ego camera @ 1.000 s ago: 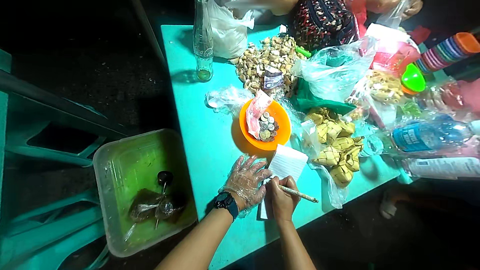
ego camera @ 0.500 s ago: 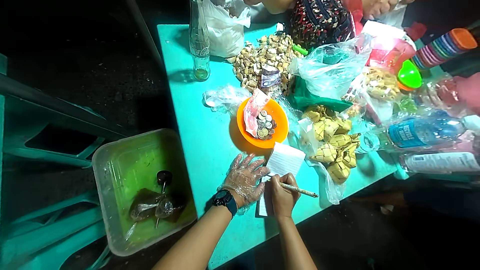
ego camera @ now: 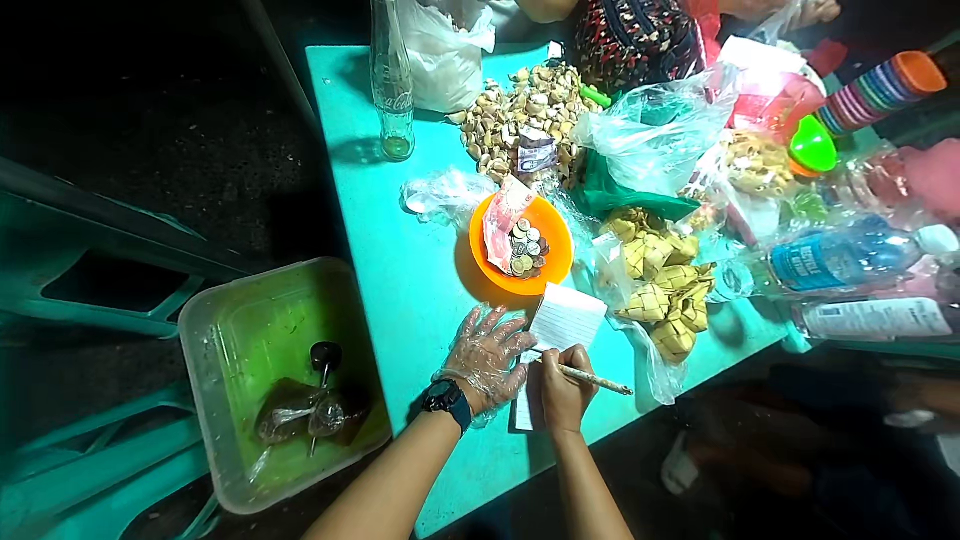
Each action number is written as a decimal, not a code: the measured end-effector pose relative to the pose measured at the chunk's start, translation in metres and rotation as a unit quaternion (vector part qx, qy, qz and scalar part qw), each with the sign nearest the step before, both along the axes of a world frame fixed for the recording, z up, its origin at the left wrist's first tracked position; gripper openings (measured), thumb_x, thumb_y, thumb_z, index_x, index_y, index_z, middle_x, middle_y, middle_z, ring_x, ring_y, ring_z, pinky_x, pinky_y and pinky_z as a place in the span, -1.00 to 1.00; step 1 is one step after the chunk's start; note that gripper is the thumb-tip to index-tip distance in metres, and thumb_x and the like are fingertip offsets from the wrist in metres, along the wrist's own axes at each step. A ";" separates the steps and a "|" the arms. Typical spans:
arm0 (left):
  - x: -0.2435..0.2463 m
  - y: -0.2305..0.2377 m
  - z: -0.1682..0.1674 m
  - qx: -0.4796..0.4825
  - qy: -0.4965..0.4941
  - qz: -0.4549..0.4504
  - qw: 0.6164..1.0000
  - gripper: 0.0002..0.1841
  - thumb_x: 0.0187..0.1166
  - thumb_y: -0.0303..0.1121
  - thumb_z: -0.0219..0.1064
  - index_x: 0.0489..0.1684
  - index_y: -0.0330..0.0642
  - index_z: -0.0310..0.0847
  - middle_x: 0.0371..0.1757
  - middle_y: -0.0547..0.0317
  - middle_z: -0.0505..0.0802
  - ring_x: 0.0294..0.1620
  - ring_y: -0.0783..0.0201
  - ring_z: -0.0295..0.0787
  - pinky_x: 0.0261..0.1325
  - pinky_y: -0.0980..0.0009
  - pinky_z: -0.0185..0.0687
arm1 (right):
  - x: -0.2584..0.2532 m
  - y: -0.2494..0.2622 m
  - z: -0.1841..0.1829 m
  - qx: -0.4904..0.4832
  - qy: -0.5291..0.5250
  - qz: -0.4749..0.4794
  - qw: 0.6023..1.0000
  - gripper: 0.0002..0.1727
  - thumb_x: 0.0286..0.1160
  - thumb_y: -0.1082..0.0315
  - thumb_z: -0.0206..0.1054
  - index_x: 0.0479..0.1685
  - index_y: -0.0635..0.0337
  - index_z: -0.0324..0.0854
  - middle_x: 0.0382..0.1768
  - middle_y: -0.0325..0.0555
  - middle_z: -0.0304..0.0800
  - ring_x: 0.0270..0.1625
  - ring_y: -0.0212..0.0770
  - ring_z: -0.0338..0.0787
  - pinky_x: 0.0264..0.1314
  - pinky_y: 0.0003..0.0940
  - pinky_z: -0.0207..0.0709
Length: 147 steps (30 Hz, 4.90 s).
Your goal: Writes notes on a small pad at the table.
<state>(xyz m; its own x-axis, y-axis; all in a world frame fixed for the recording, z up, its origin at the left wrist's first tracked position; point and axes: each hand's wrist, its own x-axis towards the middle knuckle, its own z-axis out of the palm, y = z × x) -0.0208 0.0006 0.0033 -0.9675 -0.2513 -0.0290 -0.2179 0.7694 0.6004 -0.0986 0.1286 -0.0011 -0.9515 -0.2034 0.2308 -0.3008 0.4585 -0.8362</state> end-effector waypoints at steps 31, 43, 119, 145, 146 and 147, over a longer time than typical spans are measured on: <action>0.000 -0.002 0.001 0.016 -0.027 -0.017 0.999 -0.52 0.52 -0.02 0.27 0.47 0.34 0.66 0.62 0.53 0.63 0.89 0.14 0.06 0.84 -0.27 -0.37 | 0.000 -0.001 0.004 -0.144 -0.049 -0.016 0.988 -0.66 0.12 0.58 0.37 -0.79 0.06 0.33 -0.80 -0.38 0.35 -0.74 -0.52 0.38 -0.65 -0.64 0.29; 0.000 -0.003 0.002 0.029 -0.044 -0.016 0.998 -0.51 0.50 -0.04 0.27 0.48 0.37 0.64 0.63 0.58 0.62 0.90 0.20 0.02 0.86 -0.24 -0.41 | 0.005 0.011 0.010 -0.150 -0.094 -0.056 0.983 -0.62 0.17 0.59 0.45 -0.78 0.09 0.36 -0.81 -0.32 0.43 -0.74 -0.46 0.46 -0.64 -0.61 0.38; 0.003 -0.003 0.005 0.016 0.010 -0.004 1.000 -0.39 0.24 -0.03 0.49 0.44 0.26 0.70 0.53 0.42 0.73 0.83 0.01 0.22 0.80 -0.33 -0.23 | 0.023 0.005 0.003 -0.030 -0.056 0.009 0.998 -0.65 0.22 0.33 0.44 -0.77 -0.08 0.36 -0.78 -0.46 0.38 -0.72 -0.54 0.41 -0.63 -0.56 0.30; 0.003 -0.003 0.007 0.024 0.013 -0.003 1.000 -0.39 0.24 -0.01 0.50 0.43 0.29 0.70 0.54 0.43 0.72 0.83 0.03 0.22 0.81 -0.33 -0.24 | 0.021 0.006 0.001 -0.063 -0.050 0.011 0.997 -0.65 0.20 0.43 0.44 -0.77 -0.03 0.36 -0.80 -0.44 0.37 -0.74 -0.54 0.39 -0.65 -0.61 0.31; 0.003 -0.003 0.007 0.025 0.010 -0.004 1.000 -0.39 0.25 0.00 0.50 0.43 0.29 0.70 0.55 0.44 0.71 0.83 0.04 0.21 0.81 -0.32 -0.24 | 0.021 0.007 0.001 -0.070 -0.051 0.012 0.996 -0.64 0.21 0.44 0.43 -0.77 -0.03 0.35 -0.80 -0.44 0.36 -0.74 -0.54 0.38 -0.66 -0.60 0.30; 0.003 -0.003 0.007 0.025 0.009 -0.005 1.000 -0.40 0.26 0.00 0.50 0.44 0.29 0.69 0.55 0.44 0.71 0.83 0.03 0.20 0.81 -0.32 -0.25 | 0.021 0.007 0.001 -0.073 -0.050 0.011 0.996 -0.64 0.21 0.44 0.43 -0.77 -0.03 0.34 -0.80 -0.44 0.36 -0.74 -0.54 0.37 -0.66 -0.60 0.30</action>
<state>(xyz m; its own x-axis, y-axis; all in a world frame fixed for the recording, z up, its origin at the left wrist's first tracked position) -0.0180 -0.0026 0.0106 -0.9705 -0.2398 -0.0238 -0.1986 0.7401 0.6425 -0.0777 0.1360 -0.0002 -0.9671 -0.1947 0.1634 -0.2206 0.3234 -0.9202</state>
